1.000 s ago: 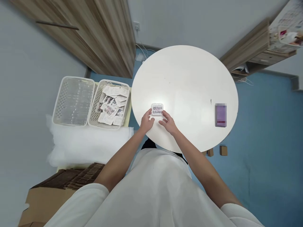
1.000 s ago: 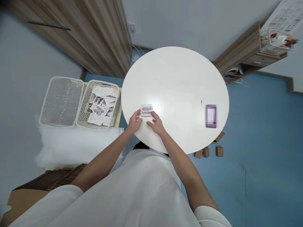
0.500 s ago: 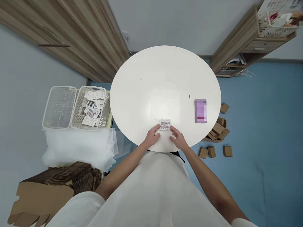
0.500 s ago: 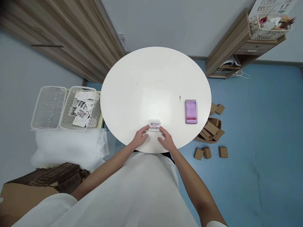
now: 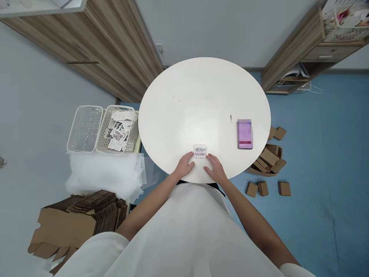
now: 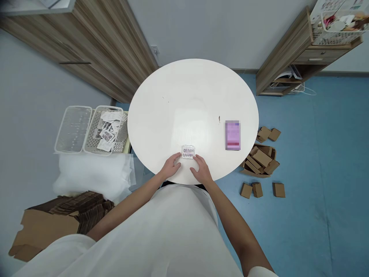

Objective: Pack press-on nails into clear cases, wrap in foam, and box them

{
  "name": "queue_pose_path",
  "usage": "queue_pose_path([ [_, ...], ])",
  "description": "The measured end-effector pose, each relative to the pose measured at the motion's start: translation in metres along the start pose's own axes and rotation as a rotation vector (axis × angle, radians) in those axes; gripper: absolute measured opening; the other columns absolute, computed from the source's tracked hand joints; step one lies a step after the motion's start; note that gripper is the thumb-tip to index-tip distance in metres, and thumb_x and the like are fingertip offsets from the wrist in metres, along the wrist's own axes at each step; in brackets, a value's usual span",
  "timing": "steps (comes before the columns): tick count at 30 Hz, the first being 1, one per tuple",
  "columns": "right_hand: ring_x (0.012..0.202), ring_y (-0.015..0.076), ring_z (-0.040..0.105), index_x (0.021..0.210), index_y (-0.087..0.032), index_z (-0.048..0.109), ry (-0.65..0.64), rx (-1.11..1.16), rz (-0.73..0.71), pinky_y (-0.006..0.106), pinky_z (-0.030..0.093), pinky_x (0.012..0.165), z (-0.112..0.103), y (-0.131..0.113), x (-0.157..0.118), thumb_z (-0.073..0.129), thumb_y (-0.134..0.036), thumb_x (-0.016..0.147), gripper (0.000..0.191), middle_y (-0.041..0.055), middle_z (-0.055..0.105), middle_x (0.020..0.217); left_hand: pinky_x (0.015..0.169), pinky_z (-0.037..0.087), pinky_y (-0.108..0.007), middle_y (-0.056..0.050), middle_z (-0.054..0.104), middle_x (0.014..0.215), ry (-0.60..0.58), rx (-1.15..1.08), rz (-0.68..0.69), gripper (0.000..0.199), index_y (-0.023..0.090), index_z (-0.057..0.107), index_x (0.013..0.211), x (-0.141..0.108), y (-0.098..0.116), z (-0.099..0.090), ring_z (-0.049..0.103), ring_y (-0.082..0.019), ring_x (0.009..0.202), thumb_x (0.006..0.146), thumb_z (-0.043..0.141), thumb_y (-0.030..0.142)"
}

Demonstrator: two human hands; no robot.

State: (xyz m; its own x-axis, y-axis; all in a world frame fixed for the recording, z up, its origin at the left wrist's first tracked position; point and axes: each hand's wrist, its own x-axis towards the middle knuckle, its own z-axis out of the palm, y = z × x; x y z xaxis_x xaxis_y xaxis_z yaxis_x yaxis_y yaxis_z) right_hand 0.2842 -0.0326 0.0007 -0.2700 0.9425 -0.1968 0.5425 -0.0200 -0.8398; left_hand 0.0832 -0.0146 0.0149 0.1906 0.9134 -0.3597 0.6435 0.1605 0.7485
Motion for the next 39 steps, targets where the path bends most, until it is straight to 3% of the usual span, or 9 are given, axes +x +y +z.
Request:
queue_pose_path([
  [6,0.104,0.0250,0.046,0.095,-0.021,0.059,-0.146,-0.545,-0.223,0.041,0.036,0.086,0.016,-0.006,-0.004,0.058,-0.021,0.075,0.020,0.0095,0.053,0.113,0.093,0.038,-0.040,-0.008,0.053,0.116,-0.038,0.268,0.221,0.039,0.018,0.054,0.106,-0.019,-0.017,-0.011,0.046,-0.024,0.109,0.070,0.058,0.030],
  [11,0.087,0.0187,0.050,0.081,-0.020,0.058,-0.072,-0.609,-0.164,0.033,0.036,0.078,0.023,-0.015,0.005,0.041,-0.016,0.085,0.018,0.0063,0.059,0.094,0.091,0.033,-0.043,-0.010,0.052,0.117,-0.050,0.473,0.329,0.051,0.019,0.054,0.105,-0.022,-0.021,-0.015,0.043,-0.027,0.110,0.060,0.068,0.039],
  [13,0.081,0.0169,0.051,0.082,-0.020,0.057,-0.034,-0.567,-0.124,0.031,0.036,0.075,0.021,-0.020,0.006,0.038,-0.019,0.086,0.019,0.0048,0.059,0.089,0.092,0.031,-0.043,-0.009,0.054,0.113,-0.020,0.534,0.351,0.039,0.019,0.055,0.100,-0.019,-0.019,-0.013,0.045,-0.026,0.107,0.065,0.065,0.034],
  [16,0.083,0.0170,0.052,0.089,-0.021,0.056,-0.025,-0.542,-0.127,0.031,0.037,0.076,0.014,-0.024,0.001,0.041,-0.026,0.085,0.016,0.0044,0.059,0.092,0.092,0.030,-0.040,-0.006,0.060,0.099,0.014,0.577,0.324,0.013,0.020,0.058,0.087,-0.014,-0.017,-0.009,0.051,-0.020,0.097,0.077,0.050,0.019],
  [21,0.102,0.0236,0.049,0.107,-0.021,0.050,0.029,-0.610,-0.147,0.040,0.032,0.089,0.003,-0.013,-0.017,0.055,-0.029,0.075,0.034,0.0094,0.055,0.111,0.093,0.028,-0.040,-0.003,0.064,0.085,0.027,0.543,0.271,0.019,0.021,0.058,0.084,-0.014,-0.022,-0.011,0.056,-0.018,0.086,0.079,0.042,0.013],
  [26,0.079,0.0177,0.057,0.088,-0.022,0.055,0.090,-0.460,0.044,0.033,0.039,0.078,-0.013,-0.007,-0.011,0.035,-0.024,0.085,0.021,0.0034,0.063,0.085,0.094,0.029,-0.042,-0.001,0.066,0.081,0.065,0.401,0.227,0.023,0.023,0.059,0.088,-0.011,-0.025,-0.027,0.058,-0.017,0.077,0.084,0.036,0.019],
  [32,0.057,0.0150,0.051,0.073,-0.023,0.052,0.156,-0.340,0.282,0.025,0.036,0.052,-0.021,-0.008,0.020,0.035,-0.035,0.082,0.023,-0.0009,0.055,0.063,0.072,0.045,-0.030,-0.002,0.064,0.084,0.103,0.114,0.053,0.021,0.022,0.055,0.097,0.017,-0.019,-0.043,0.059,-0.018,0.080,0.081,0.044,0.028],
  [36,0.055,0.0155,0.050,0.082,-0.022,0.052,0.164,-0.413,0.392,0.027,0.036,0.053,-0.013,-0.002,0.029,0.039,-0.031,0.080,0.016,0.0008,0.057,0.065,0.070,0.045,-0.030,-0.003,0.064,0.086,0.110,0.153,-0.014,0.022,0.021,0.054,0.100,0.033,-0.019,-0.041,0.059,-0.018,0.079,0.079,0.046,0.025],
  [39,0.071,0.0209,0.055,0.101,-0.020,0.050,0.233,-0.545,0.331,0.034,0.039,0.065,-0.004,-0.002,0.030,0.043,-0.025,0.080,0.024,0.0075,0.061,0.079,0.079,0.042,-0.036,-0.004,0.064,0.085,0.111,0.281,0.015,0.023,0.020,0.054,0.100,0.037,-0.021,-0.035,0.058,-0.020,0.082,0.079,0.046,0.021],
])
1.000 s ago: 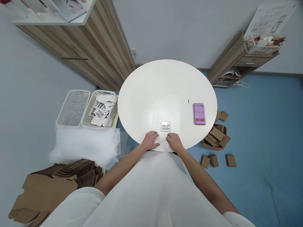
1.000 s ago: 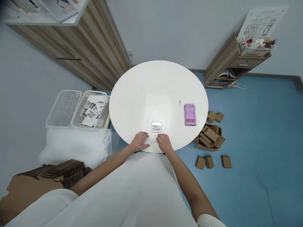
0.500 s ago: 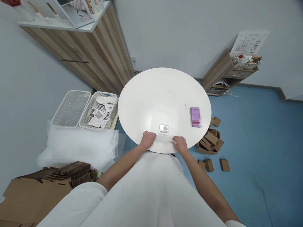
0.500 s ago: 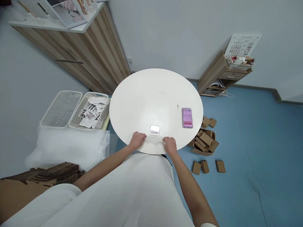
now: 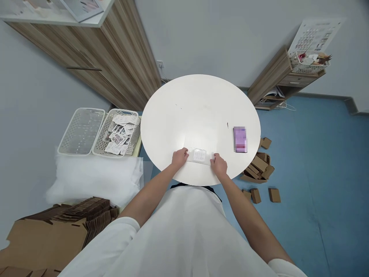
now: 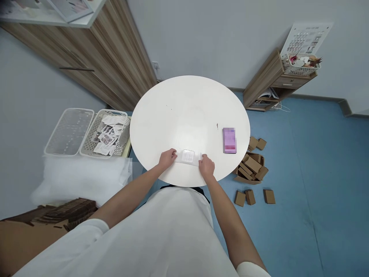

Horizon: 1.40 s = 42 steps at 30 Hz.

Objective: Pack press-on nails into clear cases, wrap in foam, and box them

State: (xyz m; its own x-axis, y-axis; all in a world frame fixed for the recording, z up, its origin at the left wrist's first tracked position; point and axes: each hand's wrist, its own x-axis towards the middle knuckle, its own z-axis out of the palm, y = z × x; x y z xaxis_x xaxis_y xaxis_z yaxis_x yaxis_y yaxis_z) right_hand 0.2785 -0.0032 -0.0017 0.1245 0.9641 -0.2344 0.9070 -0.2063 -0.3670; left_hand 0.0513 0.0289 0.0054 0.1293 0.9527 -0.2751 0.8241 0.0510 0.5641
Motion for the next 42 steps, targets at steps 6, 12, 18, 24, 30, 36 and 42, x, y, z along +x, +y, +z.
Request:
queue_pose_path([
  [6,0.120,0.0244,0.037,0.106,-0.025,0.049,0.048,-0.115,-0.490,0.045,0.028,0.094,-0.001,-0.012,-0.002,0.037,-0.007,0.080,0.034,0.0087,0.045,0.129,0.097,0.027,-0.043,-0.008,0.051,0.121,0.023,0.126,0.304,0.039,0.024,0.053,0.108,0.001,0.006,0.005,0.041,-0.024,0.118,0.076,0.040,0.007],
  [12,0.130,0.0277,0.022,0.098,-0.018,0.051,-0.083,-0.138,-0.629,0.047,0.019,0.101,-0.007,-0.020,0.007,0.049,-0.015,0.075,0.024,0.0126,0.034,0.138,0.105,0.015,-0.044,-0.006,0.043,0.132,-0.145,0.064,0.544,0.028,0.022,0.056,0.092,0.010,0.014,-0.002,0.026,-0.024,0.129,0.068,0.050,0.009],
  [18,0.107,0.0293,0.047,0.098,-0.017,0.049,-0.163,-0.212,-0.572,0.042,0.032,0.090,-0.007,-0.033,0.011,0.060,-0.023,0.068,0.033,0.0158,0.047,0.123,0.102,0.019,-0.043,-0.009,0.048,0.123,-0.240,0.064,0.514,0.039,0.022,0.051,0.092,0.015,0.020,-0.002,0.042,-0.028,0.116,0.056,0.066,0.021],
  [24,0.083,0.0241,0.052,0.092,-0.017,0.048,-0.228,-0.176,-0.562,0.037,0.037,0.078,-0.012,-0.033,-0.029,0.053,-0.029,0.070,0.025,0.0099,0.057,0.093,0.086,0.034,-0.039,-0.006,0.060,0.083,-0.348,0.121,0.549,0.034,0.021,0.053,0.084,-0.011,0.023,-0.007,0.055,-0.027,0.086,0.054,0.064,0.032],
  [30,0.096,0.0225,0.050,0.093,-0.018,0.051,-0.210,0.014,-0.526,0.035,0.037,0.083,-0.015,-0.023,-0.055,0.053,-0.029,0.071,0.024,0.0084,0.057,0.101,0.087,0.035,-0.036,-0.004,0.061,0.085,-0.352,0.038,0.506,0.029,0.023,0.058,0.086,-0.035,0.022,-0.010,0.054,-0.025,0.092,0.059,0.061,0.034],
  [36,0.095,0.0220,0.053,0.097,-0.022,0.060,-0.227,0.149,-0.353,0.035,0.041,0.079,-0.027,-0.022,-0.027,0.045,-0.039,0.082,0.028,0.0083,0.059,0.100,0.086,0.039,-0.035,-0.006,0.057,0.106,-0.285,-0.088,0.403,0.030,0.025,0.063,0.094,-0.020,0.016,-0.016,0.051,-0.023,0.100,0.073,0.052,0.043],
  [42,0.089,0.0200,0.056,0.103,-0.023,0.057,-0.254,0.289,-0.143,0.031,0.043,0.073,-0.028,-0.024,-0.004,0.046,-0.039,0.081,0.029,0.0055,0.062,0.099,0.071,0.044,-0.028,-0.002,0.063,0.090,-0.324,-0.236,0.195,0.027,0.021,0.061,0.092,-0.002,0.004,-0.010,0.057,-0.019,0.082,0.077,0.046,0.039],
])
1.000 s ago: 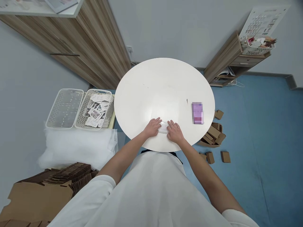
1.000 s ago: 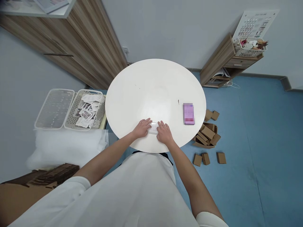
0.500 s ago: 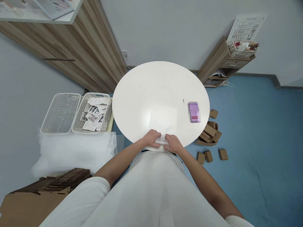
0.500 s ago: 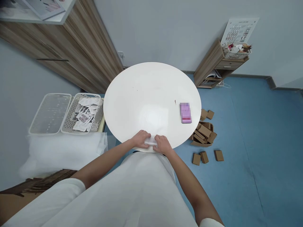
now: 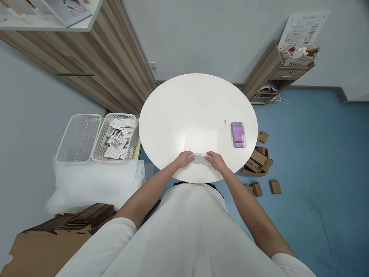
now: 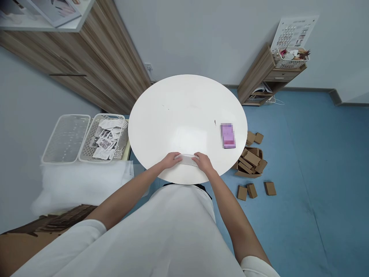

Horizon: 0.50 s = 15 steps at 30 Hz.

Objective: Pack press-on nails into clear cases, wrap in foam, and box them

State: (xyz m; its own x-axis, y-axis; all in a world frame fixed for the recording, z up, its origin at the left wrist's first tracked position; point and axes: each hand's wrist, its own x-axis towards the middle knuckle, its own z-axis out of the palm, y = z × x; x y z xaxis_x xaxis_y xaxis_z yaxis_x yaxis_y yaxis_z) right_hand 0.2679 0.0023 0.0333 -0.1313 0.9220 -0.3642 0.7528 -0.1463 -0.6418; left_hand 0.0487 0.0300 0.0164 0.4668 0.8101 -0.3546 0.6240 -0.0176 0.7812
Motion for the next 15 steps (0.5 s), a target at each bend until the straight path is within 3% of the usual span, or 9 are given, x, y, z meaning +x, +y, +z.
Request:
queue_pose_path([
  [4,0.084,0.0186,0.057,0.097,-0.024,0.056,0.021,0.112,0.109,0.030,0.045,0.067,0.002,0.006,0.009,0.043,-0.037,0.081,0.024,0.0027,0.063,0.095,0.063,0.042,-0.026,-0.002,0.062,0.080,0.047,-0.015,-0.154,0.023,0.017,0.060,0.081,0.007,-0.007,0.000,0.056,-0.017,0.075,0.075,0.047,0.036],
  [9,0.086,0.0182,0.057,0.092,-0.023,0.058,0.044,0.145,0.144,0.030,0.044,0.072,0.006,0.012,0.019,0.042,-0.033,0.081,0.022,0.0022,0.064,0.095,0.058,0.040,-0.024,-0.002,0.060,0.074,0.101,0.013,-0.278,0.025,0.017,0.056,0.076,0.009,-0.010,-0.004,0.055,-0.015,0.069,0.076,0.047,0.040],
  [15,0.093,0.0182,0.055,0.101,-0.021,0.058,0.129,0.007,0.214,0.030,0.042,0.078,0.009,0.024,0.018,0.040,-0.026,0.082,0.027,0.0050,0.061,0.101,0.054,0.038,-0.027,-0.003,0.055,0.066,0.130,0.188,-0.353,0.023,0.018,0.052,0.065,0.006,-0.010,-0.005,0.054,-0.018,0.065,0.077,0.046,0.036],
])
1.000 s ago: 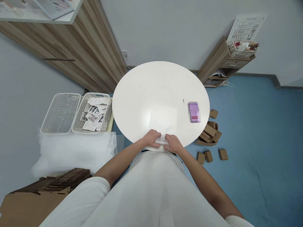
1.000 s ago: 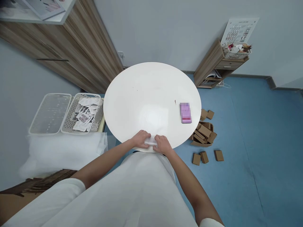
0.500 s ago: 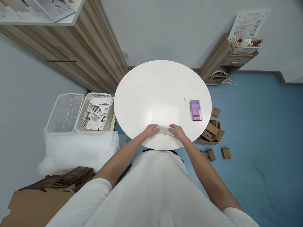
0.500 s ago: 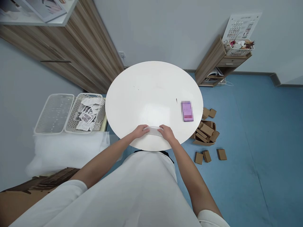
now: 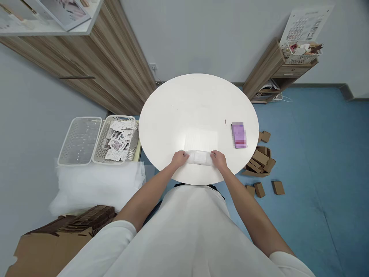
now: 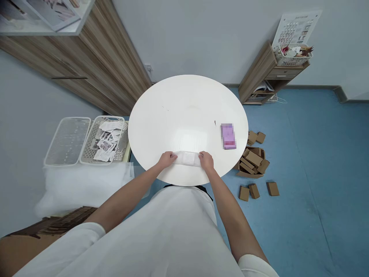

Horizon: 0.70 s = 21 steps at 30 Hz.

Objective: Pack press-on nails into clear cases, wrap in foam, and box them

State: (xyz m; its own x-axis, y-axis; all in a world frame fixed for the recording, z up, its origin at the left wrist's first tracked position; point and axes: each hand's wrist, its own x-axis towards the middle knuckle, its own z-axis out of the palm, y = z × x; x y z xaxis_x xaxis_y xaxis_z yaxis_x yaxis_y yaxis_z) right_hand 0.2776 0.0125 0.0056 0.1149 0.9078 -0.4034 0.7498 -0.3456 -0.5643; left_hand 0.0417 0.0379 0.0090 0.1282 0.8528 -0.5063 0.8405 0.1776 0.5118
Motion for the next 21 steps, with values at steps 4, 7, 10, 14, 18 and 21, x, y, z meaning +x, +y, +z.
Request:
queue_pose_path([
  [4,0.101,0.0226,0.051,0.114,-0.018,0.049,0.127,-0.176,-0.016,0.034,0.040,0.081,-0.003,0.005,-0.009,0.042,-0.020,0.080,0.035,0.0105,0.054,0.111,0.070,0.041,-0.032,-0.009,0.057,0.093,0.158,0.051,0.005,0.024,0.016,0.055,0.092,-0.006,0.000,0.000,0.054,-0.023,0.088,0.076,0.049,0.034],
  [7,0.114,0.0252,0.041,0.113,-0.017,0.048,0.205,-0.306,-0.216,0.039,0.035,0.090,-0.003,-0.002,-0.017,0.041,-0.014,0.079,0.035,0.0129,0.046,0.123,0.088,0.036,-0.037,-0.012,0.046,0.120,0.334,0.115,0.188,0.049,0.017,0.042,0.119,-0.009,0.004,0.000,0.043,-0.025,0.111,0.076,0.051,0.039],
  [10,0.122,0.0260,0.033,0.102,-0.017,0.052,0.064,-0.361,-0.514,0.040,0.030,0.096,0.002,-0.015,-0.019,0.049,-0.018,0.077,0.025,0.0121,0.041,0.129,0.099,0.025,-0.041,-0.011,0.039,0.132,0.216,0.235,0.499,0.062,0.020,0.041,0.121,-0.008,0.012,0.001,0.033,-0.027,0.121,0.069,0.059,0.046],
  [14,0.122,0.0289,0.032,0.102,-0.016,0.049,-0.089,-0.417,-0.610,0.043,0.031,0.095,0.010,-0.025,-0.017,0.061,-0.019,0.068,0.037,0.0149,0.038,0.132,0.100,0.021,-0.042,-0.009,0.042,0.132,0.001,0.350,0.630,0.063,0.021,0.043,0.121,-0.003,0.020,0.007,0.035,-0.027,0.121,0.064,0.065,0.035],
  [18,0.111,0.0259,0.043,0.100,-0.016,0.047,-0.150,-0.373,-0.551,0.037,0.037,0.086,0.008,-0.025,-0.020,0.058,-0.017,0.066,0.036,0.0146,0.044,0.124,0.095,0.028,-0.039,-0.009,0.049,0.124,-0.051,0.301,0.617,0.059,0.020,0.045,0.120,-0.003,0.022,0.008,0.045,-0.026,0.112,0.065,0.061,0.034],
  [21,0.088,0.0210,0.053,0.099,-0.019,0.046,-0.300,-0.257,-0.437,0.032,0.041,0.071,-0.003,-0.024,-0.027,0.058,-0.024,0.066,0.035,0.0088,0.055,0.105,0.090,0.034,-0.036,-0.006,0.057,0.114,-0.147,0.221,0.629,0.057,0.021,0.050,0.116,-0.007,0.021,0.005,0.051,-0.025,0.104,0.064,0.061,0.041],
])
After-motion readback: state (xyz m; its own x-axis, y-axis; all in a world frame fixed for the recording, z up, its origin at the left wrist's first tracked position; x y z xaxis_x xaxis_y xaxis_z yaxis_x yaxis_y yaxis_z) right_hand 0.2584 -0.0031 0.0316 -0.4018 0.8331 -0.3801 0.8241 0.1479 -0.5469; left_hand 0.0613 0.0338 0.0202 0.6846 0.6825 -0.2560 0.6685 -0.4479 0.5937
